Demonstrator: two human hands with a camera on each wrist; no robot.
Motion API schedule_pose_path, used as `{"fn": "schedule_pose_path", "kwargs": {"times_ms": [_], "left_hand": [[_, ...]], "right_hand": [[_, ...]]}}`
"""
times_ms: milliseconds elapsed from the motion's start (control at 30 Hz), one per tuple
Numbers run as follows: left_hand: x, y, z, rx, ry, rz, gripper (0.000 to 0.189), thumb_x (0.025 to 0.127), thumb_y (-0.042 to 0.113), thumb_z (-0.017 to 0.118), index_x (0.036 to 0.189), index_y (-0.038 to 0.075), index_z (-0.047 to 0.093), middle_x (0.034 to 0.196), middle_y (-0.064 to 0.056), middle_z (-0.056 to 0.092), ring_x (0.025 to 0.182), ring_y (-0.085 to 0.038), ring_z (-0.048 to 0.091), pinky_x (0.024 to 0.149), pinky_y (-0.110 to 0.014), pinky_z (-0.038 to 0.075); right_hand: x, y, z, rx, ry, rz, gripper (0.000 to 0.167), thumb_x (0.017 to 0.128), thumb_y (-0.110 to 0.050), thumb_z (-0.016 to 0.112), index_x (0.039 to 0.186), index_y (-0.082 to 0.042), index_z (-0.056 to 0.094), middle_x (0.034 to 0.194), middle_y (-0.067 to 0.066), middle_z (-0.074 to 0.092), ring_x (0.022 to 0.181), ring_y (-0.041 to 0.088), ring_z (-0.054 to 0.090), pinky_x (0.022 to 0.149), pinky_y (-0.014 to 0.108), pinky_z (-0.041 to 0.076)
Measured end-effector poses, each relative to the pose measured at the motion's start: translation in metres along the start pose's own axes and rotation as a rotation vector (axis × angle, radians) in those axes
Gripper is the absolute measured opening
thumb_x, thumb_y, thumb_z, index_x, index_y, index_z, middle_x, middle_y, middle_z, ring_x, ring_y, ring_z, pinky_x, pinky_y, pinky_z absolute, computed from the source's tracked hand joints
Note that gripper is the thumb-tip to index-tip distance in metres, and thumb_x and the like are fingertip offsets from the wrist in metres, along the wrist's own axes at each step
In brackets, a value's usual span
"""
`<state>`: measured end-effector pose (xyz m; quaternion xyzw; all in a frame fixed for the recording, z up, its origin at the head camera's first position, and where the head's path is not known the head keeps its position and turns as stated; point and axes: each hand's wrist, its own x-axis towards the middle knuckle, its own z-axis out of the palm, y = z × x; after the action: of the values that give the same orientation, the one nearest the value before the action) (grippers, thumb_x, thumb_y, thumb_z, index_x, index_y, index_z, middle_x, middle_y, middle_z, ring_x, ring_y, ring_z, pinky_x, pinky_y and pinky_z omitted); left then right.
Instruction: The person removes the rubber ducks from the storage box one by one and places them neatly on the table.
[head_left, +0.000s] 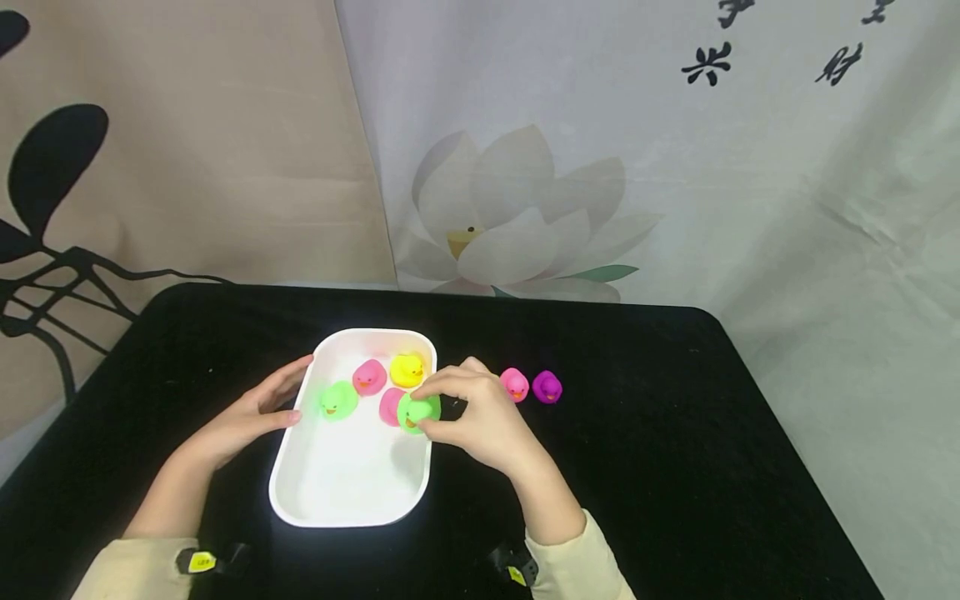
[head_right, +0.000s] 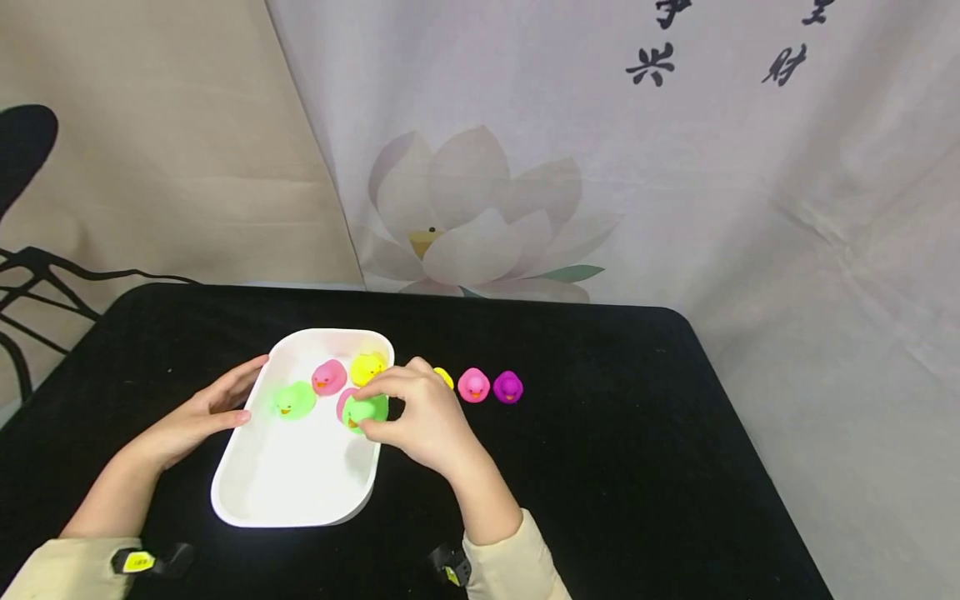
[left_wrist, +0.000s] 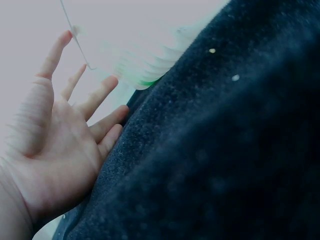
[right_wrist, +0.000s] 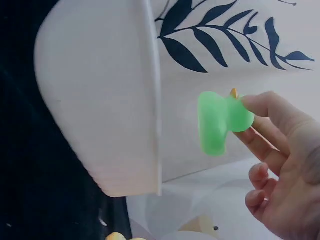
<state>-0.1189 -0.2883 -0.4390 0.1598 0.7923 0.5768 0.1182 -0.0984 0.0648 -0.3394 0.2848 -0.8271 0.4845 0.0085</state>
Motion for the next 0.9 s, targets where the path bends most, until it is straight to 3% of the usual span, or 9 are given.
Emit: {"fn": "schedule_pose_path", "kwargs": {"times_ms": [333,567,900], "left_hand": [[0.0,-0.001,0.0,0.003,0.003,0.003,0.074,0.088,0.013,0.062,0.151,0.021,0.025,0.152,-0.012,0.029,0.131,-0.033,0.034,0.091,-0.067,0.038],[-0.001,-0.002,-0.001,0.008,0.004,0.005,0.074,0.088,0.013,0.062,0.151,0.022,0.025,0.152,-0.012,0.029,0.132,-0.035,0.032,0.091,-0.067,0.038],[0.0,-0.001,-0.001,0.006,0.002,0.002,0.074,0.088,0.013,0.062,0.151,0.022,0.025,0.152,-0.012,0.029,0.132,-0.039,0.03,0.091,-0.068,0.038]], "right_hand": [[-0.006,-0.003,-0.024,0.021,0.07,-0.089,0.03,0.073,-0.003,0.081,0.101,-0.012,0.075,0.102,-0.007,0.066,0.093,0.013,0.05,0.065,0.026,0.055],[-0.01,0.001,-0.04,0.044,0.098,-0.072,0.033,0.072,0.0,0.079,0.103,-0.012,0.074,0.105,-0.006,0.064,0.095,0.015,0.05,0.07,0.029,0.055],[-0.017,0.015,-0.068,0.064,0.161,-0.093,0.033,0.074,0.005,0.074,0.103,-0.01,0.074,0.106,-0.003,0.065,0.095,0.018,0.049,0.067,0.029,0.051]]}}
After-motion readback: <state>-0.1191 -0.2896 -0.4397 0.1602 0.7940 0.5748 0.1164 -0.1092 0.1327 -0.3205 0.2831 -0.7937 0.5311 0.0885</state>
